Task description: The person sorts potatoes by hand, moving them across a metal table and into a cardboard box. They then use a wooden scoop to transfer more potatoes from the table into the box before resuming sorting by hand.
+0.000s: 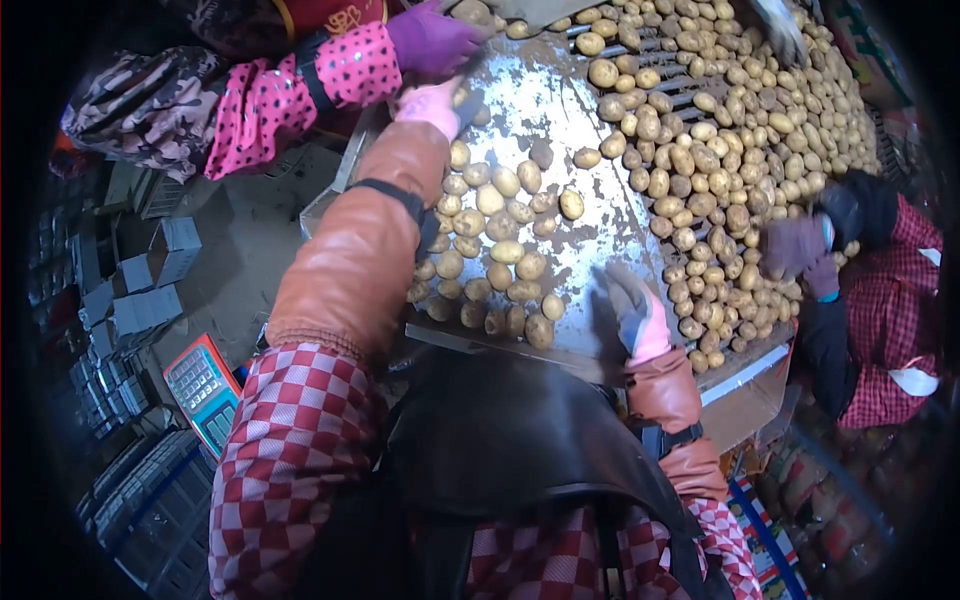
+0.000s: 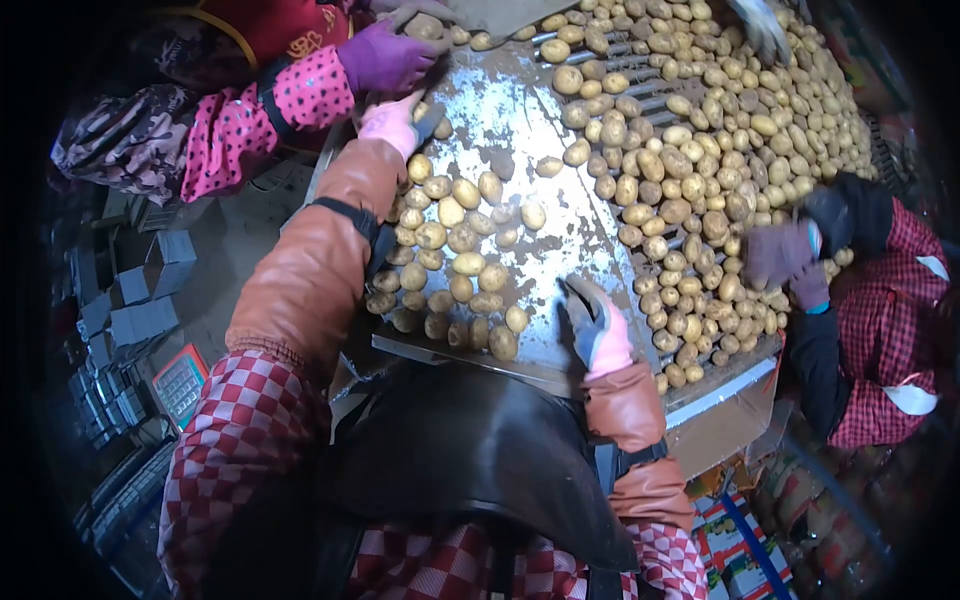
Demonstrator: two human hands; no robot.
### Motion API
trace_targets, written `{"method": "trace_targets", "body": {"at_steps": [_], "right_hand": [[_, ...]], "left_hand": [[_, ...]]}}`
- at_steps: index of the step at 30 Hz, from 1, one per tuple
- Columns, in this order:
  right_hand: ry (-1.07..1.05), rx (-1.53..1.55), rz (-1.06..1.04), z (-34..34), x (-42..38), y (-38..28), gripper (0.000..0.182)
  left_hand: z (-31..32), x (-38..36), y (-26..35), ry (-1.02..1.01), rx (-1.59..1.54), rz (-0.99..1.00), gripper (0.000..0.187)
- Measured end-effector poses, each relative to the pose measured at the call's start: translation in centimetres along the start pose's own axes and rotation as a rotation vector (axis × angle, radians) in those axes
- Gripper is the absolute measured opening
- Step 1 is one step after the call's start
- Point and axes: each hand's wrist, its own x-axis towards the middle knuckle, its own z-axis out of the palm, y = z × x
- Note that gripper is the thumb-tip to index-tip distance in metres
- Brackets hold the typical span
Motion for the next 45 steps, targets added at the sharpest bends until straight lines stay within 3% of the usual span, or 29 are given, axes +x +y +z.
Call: {"method": "trace_targets", "body": {"at_steps": [2, 4, 6, 8, 9, 11, 12, 13, 14, 15, 16, 18, 20, 21, 24, 26, 28, 29, 30, 31, 34, 35, 36, 38, 40, 41, 42, 44, 45], "right_hand": [[-0.025, -0.143, -0.041, 0.3, 0.7, -1.7, 0.030], [-0.032, -0.084, -0.035, 0.5, 1.1, -1.3, 0.030], [-0.026, 0.002, -0.019, 0.8, 1.3, -1.2, 0.030], [-0.047, -0.014, -0.023, 1.2, 2.1, -2.0, 0.031], [-0.039, -0.186, -0.071, 1.4, 2.9, -2.5, 0.031], [-0.096, -0.448, -0.085, 2.6, 5.4, -5.5, 0.033], [-0.054, -0.523, 0.036, 4.1, 6.6, -8.4, 0.038], [0.033, -0.735, -0.318, 4.8, 8.6, -8.2, 0.038], [0.154, -0.817, -0.485, 5.7, 10.8, -7.6, 0.038], [0.044, -0.780, -0.377, 6.6, 12.3, -9.9, 0.044], [0.145, -0.990, -0.494, 7.8, 13.9, -9.2, 0.053], [0.019, -1.273, -0.350, 10.5, 15.4, -7.5, 0.055], [-0.022, -1.078, -0.625, 12.8, 12.7, -3.8, 0.050], [-0.071, -1.099, -0.601, 13.9, 10.7, -3.9, 0.049], [-0.276, -0.997, -0.752, 13.8, 5.0, -3.8, 0.049], [-0.297, -0.645, -0.889, 11.7, 4.4, -3.4, 0.047], [-0.303, -0.113, -0.006, 8.7, 3.9, -1.4, 0.044], [-0.141, 0.107, 0.065, 8.0, 3.4, -2.5, 0.044], [0.025, 0.322, 0.132, 7.4, 3.2, -3.7, 0.044], [-0.009, 0.165, 0.000, 6.1, 4.2, -1.4, 0.046], [-0.063, -0.074, -0.071, 7.5, 2.9, -1.0, 0.047], [-0.094, -0.273, -0.053, 7.5, 3.0, -0.8, 0.049], [-0.062, -0.503, -0.198, 6.9, 2.7, -0.8, 0.052], [-0.072, -0.495, 0.073, 6.6, 0.2, -6.9, 0.058], [-0.028, -0.793, 0.123, 3.7, -0.9, -5.0, 0.063], [-0.072, -0.719, 0.101, 1.6, -0.6, 0.0, 0.068], [-0.120, -0.793, 0.239, 1.8, -2.1, -3.3, 0.069], [-0.187, -0.772, 0.271, 2.3, -3.3, -1.8, 0.073], [-0.131, -0.765, -0.008, 3.5, -3.9, 1.6, 0.070]], "left_hand": [[-1.1, -3.4, 1.4, -0.135, 0.019, -0.099, 0.052], [-1.8, -9.3, 1.9, -0.065, 0.248, 0.149, 0.051], [1.2, -13.8, -2.3, 0.114, 0.138, 0.290, 0.045], [-1.1, -17.0, -1.3, -0.149, 0.092, -0.094, 0.037], [-1.8, -17.4, -0.6, -0.138, 0.011, -0.190, 0.029], [-0.4, -17.1, 1.0, 0.156, -0.037, -0.050, 0.025], [0.4, -16.0, 2.3, 0.189, -0.060, 0.092, 0.026], [0.3, -14.7, 4.2, 0.175, -0.101, 0.223, 0.031], [0.6, -13.0, 5.6, 0.146, -0.087, 0.354, 0.039], [1.7, -11.5, 6.1, 0.107, -0.017, 0.402, 0.046], [0.7, -11.0, 6.7, -0.133, 0.103, 0.337, 0.046], [0.8, -11.5, 4.6, -0.166, 0.050, 0.271, 0.049], [1.1, -13.7, 0.4, -0.014, -0.023, 0.358, 0.051], [1.5, -15.0, -1.7, 0.091, -0.010, 0.367, 0.046], [-0.5, -19.5, -5.8, 0.001, -0.003, 0.257, 0.031], [0.2, -21.8, -7.2, 0.182, 0.096, 0.153, 0.026], [0.9, -22.0, -5.6, 0.288, 0.082, 0.155, 0.025], [1.3, -22.0, -4.1, 0.402, 0.066, 0.150, 0.024], [2.2, -21.0, -2.3, 0.318, -0.024, 0.190, 0.028], [3.1, -19.1, -0.4, 0.215, -0.160, 0.251, 0.026], [3.5, -13.7, 4.2, -0.005, 0.025, 0.507, 0.042], [3.6, -13.4, 4.1, -0.048, 0.053, 0.497, 0.041], [3.6, -13.5, 3.6, -0.092, 0.084, 0.486, 0.041], [3.7, -15.0, -0.3, -0.082, -0.057, 0.455, 0.042], [2.6, -19.6, -3.4, 0.009, -0.050, 0.316, 0.038], [1.8, -21.2, -4.9, 0.056, -0.052, 0.309, 0.035], [2.4, -22.6, -6.2, 0.164, -0.064, 0.191, 0.034], [1.7, -25.3, -5.4, 0.308, 0.092, 0.035, 0.032], [2.2, -26.0, -4.9, 0.342, 0.027, 0.131, 0.030]]}}
